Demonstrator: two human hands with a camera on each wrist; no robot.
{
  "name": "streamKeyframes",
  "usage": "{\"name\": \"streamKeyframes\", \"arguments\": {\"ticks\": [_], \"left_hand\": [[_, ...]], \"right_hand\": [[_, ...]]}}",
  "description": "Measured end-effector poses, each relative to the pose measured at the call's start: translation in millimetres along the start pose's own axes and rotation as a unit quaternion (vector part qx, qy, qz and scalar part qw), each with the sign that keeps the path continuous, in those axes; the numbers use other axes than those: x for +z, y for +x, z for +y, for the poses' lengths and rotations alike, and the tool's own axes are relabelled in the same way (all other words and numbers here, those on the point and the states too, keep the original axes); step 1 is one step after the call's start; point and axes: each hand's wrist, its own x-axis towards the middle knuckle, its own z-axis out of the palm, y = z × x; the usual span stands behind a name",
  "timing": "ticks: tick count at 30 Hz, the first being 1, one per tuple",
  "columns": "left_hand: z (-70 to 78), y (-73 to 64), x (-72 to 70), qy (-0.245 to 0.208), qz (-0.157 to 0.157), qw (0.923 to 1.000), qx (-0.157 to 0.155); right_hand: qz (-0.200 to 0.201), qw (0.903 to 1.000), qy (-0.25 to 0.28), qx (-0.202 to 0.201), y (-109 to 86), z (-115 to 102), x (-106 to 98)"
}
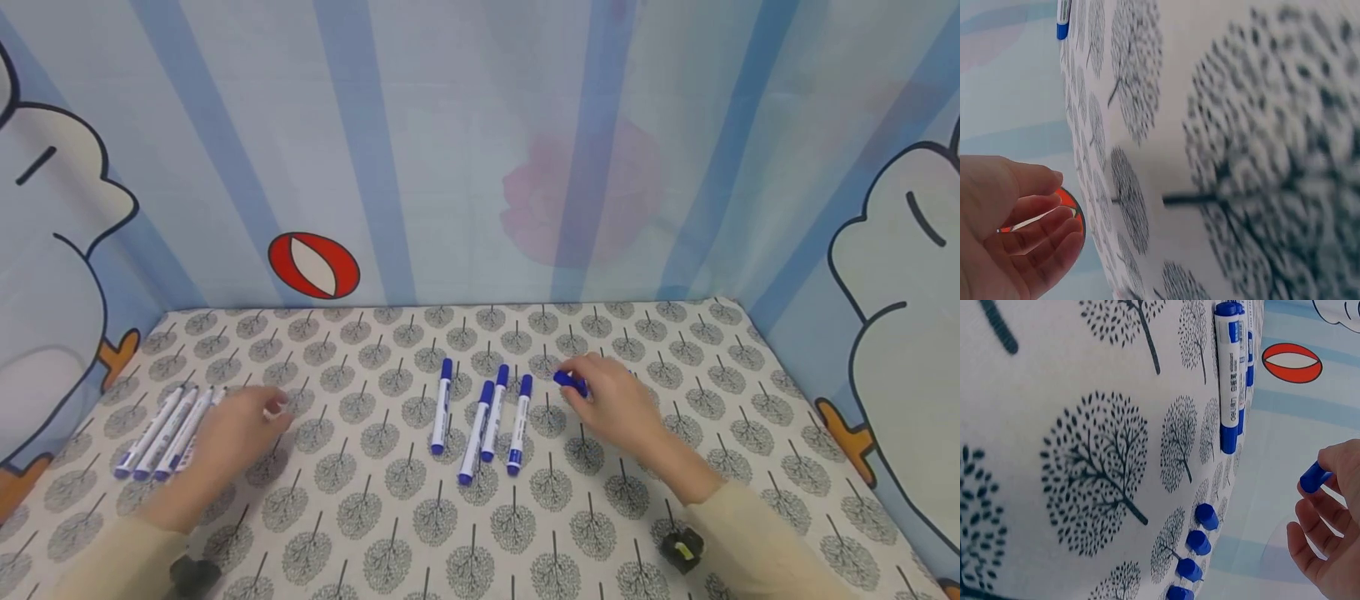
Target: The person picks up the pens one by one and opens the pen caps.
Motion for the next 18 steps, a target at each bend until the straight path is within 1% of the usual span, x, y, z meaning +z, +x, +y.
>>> {"name": "streamKeyframes", "arguments": {"ticks": [4, 8, 15, 18], "left_hand": [[11.6, 2.3, 5.6, -0.003, 0.000, 0.9998, 0.019], [23.0, 3.2, 11.5, 0.000, 0.013, 0.9990, 0.043], [40.4, 5.2, 19.3, -0.009, 0.002, 0.9978, 0.066], [46.7, 5.5, 22.1, -0.013, 0.006, 0.9966, 0.081]], "right_hand": [[0.004, 0.9998, -0.014, 0.016, -0.5, 5.9, -1.9], [0.004, 0.9995, -0.020, 0.024, -0.3, 12.0, -4.0], [-0.011, 0.9989, -0.017, 0.043, 1.1, 20.0, -10.8], [-0.010, 0.9986, -0.021, 0.047, 0.6, 24.3, -12.8]]}}
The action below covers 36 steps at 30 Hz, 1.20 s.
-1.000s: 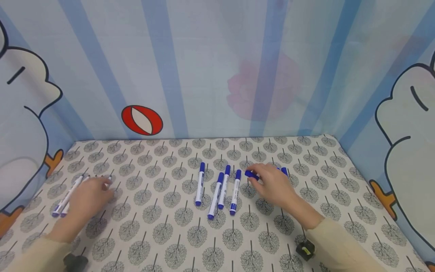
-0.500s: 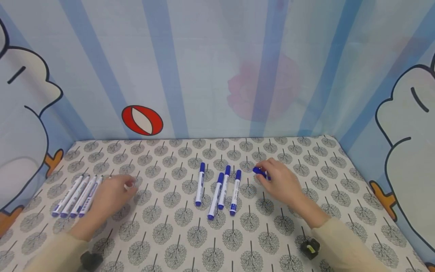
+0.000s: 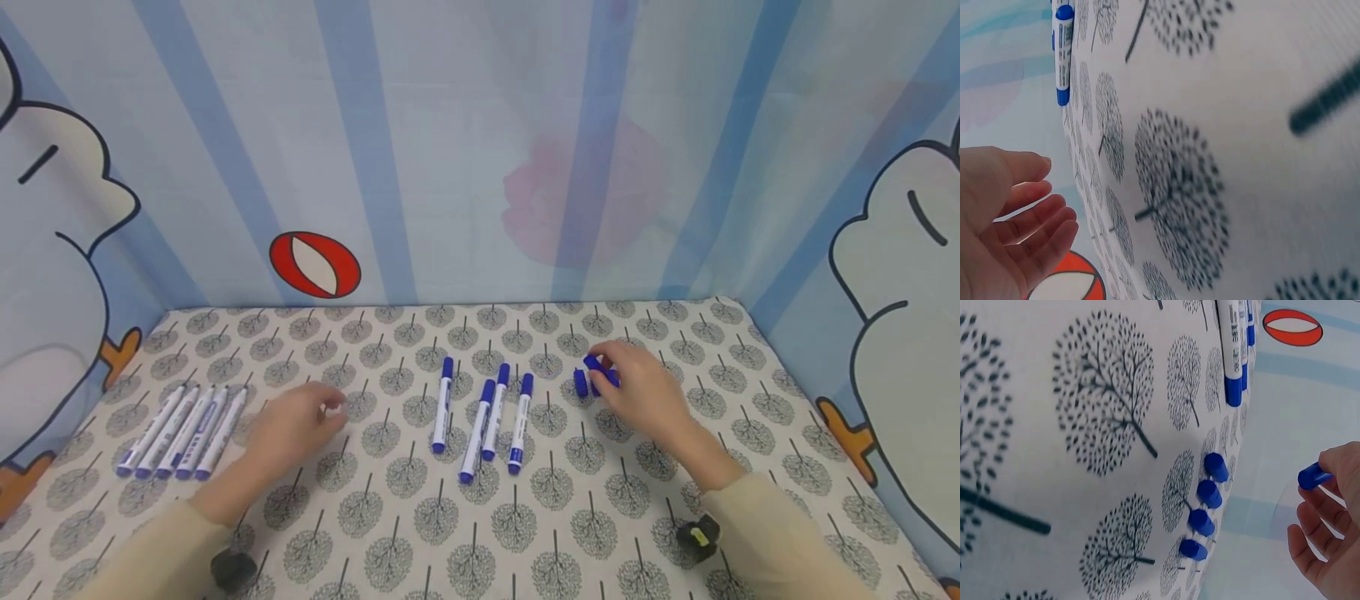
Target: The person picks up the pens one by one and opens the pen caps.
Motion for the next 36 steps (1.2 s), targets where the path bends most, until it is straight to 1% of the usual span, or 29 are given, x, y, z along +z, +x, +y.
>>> {"name": "streamKeyframes", "arguments": {"ticks": [5, 7, 12, 16, 19, 24, 26, 30, 36], "left_hand": [[7.5, 3.0, 5.5, -0.006, 0.009, 0.9994, 0.032], [9.9, 4.7, 7.8, -0.006, 0.008, 0.9993, 0.036], [17.9, 7.6, 10.8, -0.013, 0.006, 0.9989, 0.045], [24.3, 8.8, 12.3, -0.013, 0.019, 0.9981, 0.057], [28.0, 9.9, 13.8, -0.016, 0.021, 0.9979, 0.059], [34.7, 12.6, 16.4, -0.030, -0.002, 0.9984, 0.047], [37.5, 13.4, 17.0, -0.034, -0.006, 0.9982, 0.049], [41.5, 15.8, 19.4, -0.042, -0.002, 0.9973, 0.060], [45.6, 22.2, 25.1, -0.056, -0.008, 0.9964, 0.063]], "right_hand": [[0.012, 0.9999, -0.004, 0.001, -0.1, 9.8, -2.6], [0.009, 0.9999, 0.000, 0.009, -0.2, 14.5, -3.9], [-0.014, 0.9992, 0.006, 0.036, -0.8, 26.4, -5.7], [-0.032, 0.9972, 0.010, 0.067, -2.5, 35.3, -6.0], [-0.038, 0.9957, 0.012, 0.083, -4.2, 40.9, -5.9], [-0.050, 0.9933, 0.014, 0.104, -6.6, 48.9, -6.9], [-0.059, 0.9917, 0.014, 0.114, -7.6, 52.5, -6.7], [-0.077, 0.9881, 0.011, 0.132, -8.7, 58.8, -4.7], [-0.098, 0.9827, 0.000, 0.157, -8.9, 64.7, 1.1]]}}
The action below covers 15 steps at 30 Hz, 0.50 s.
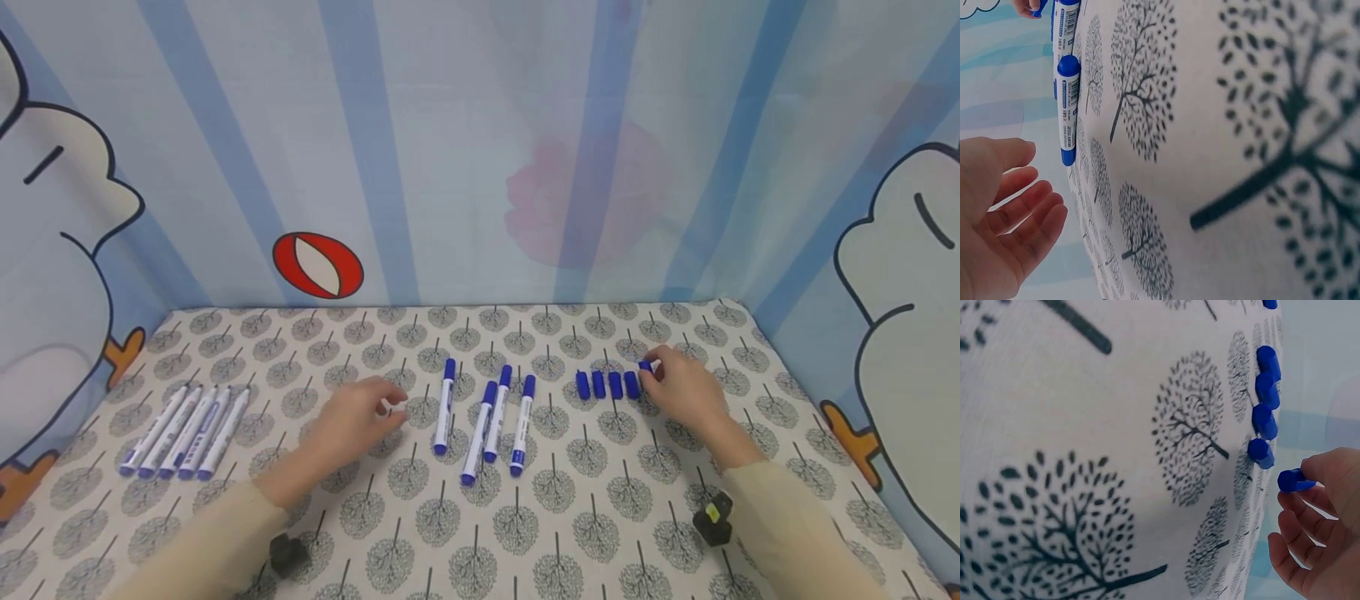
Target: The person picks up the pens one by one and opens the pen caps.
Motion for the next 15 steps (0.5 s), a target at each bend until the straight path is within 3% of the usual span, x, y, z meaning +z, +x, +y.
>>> {"name": "streamKeyframes", "arguments": {"ticks": [9, 15], "left_hand": [[4.9, 8.6, 8.6, -0.022, -0.030, 0.9988, -0.032], [10.4, 11.8, 12.3, -0.017, -0.032, 0.9990, -0.025]], "right_hand": [[-0.009, 0.9997, -0.016, 0.017, 4.9, 8.8, 10.3], [-0.010, 0.9992, -0.029, 0.024, 4.9, 11.8, 15.4]]}}
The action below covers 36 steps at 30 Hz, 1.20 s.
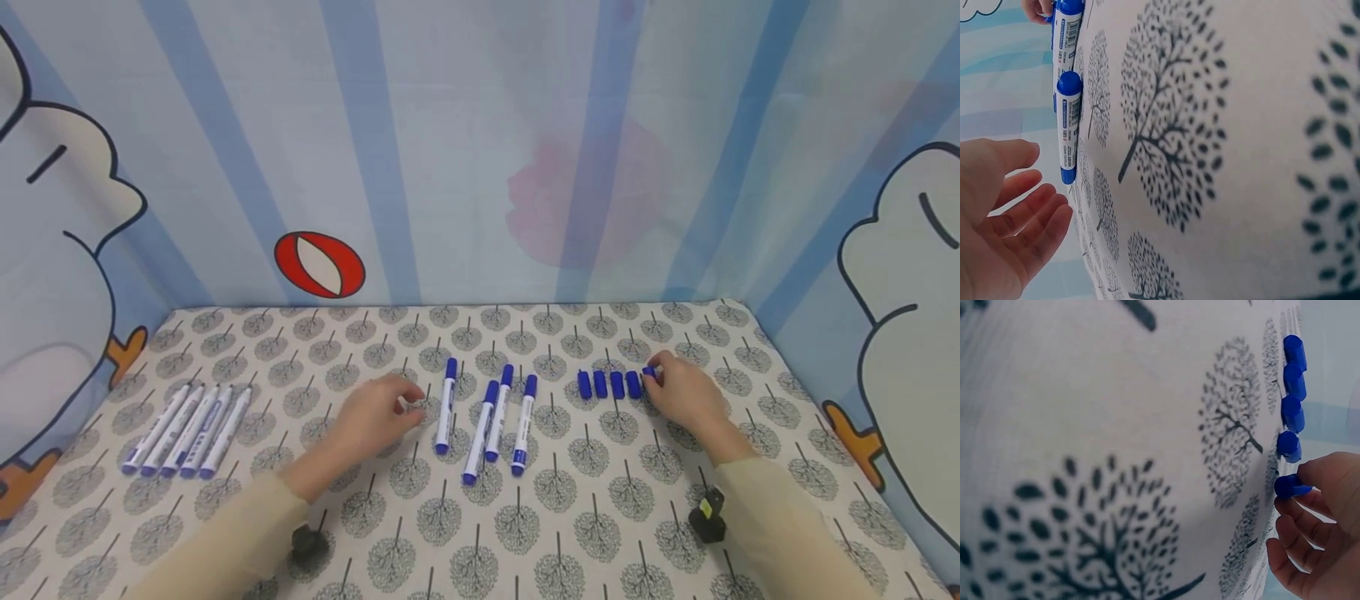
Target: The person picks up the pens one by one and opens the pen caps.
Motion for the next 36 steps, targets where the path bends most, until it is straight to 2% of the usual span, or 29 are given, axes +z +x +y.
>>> {"name": "streamKeyframes", "arguments": {"ticks": [6, 22, 31, 36], "left_hand": [[5.1, 0.7, 1.9, 0.013, 0.005, 0.9999, -0.002], [19.3, 7.7, 4.4, 0.023, -0.025, 0.9986, -0.040], [22.5, 11.2, 7.6, 0.017, -0.035, 0.9975, -0.059], [23.6, 12.9, 10.8, -0.001, -0.045, 0.9960, -0.077]], "right_hand": [[0.001, 1.0000, -0.007, 0.002, 1.7, 1.4, 3.2], [-0.013, 0.9996, -0.009, 0.023, 3.7, -0.7, 4.4], [-0.012, 0.9993, -0.010, 0.033, 3.5, -1.3, 3.8], [-0.012, 0.9988, -0.012, 0.047, 2.2, -0.7, 3.6]]}}
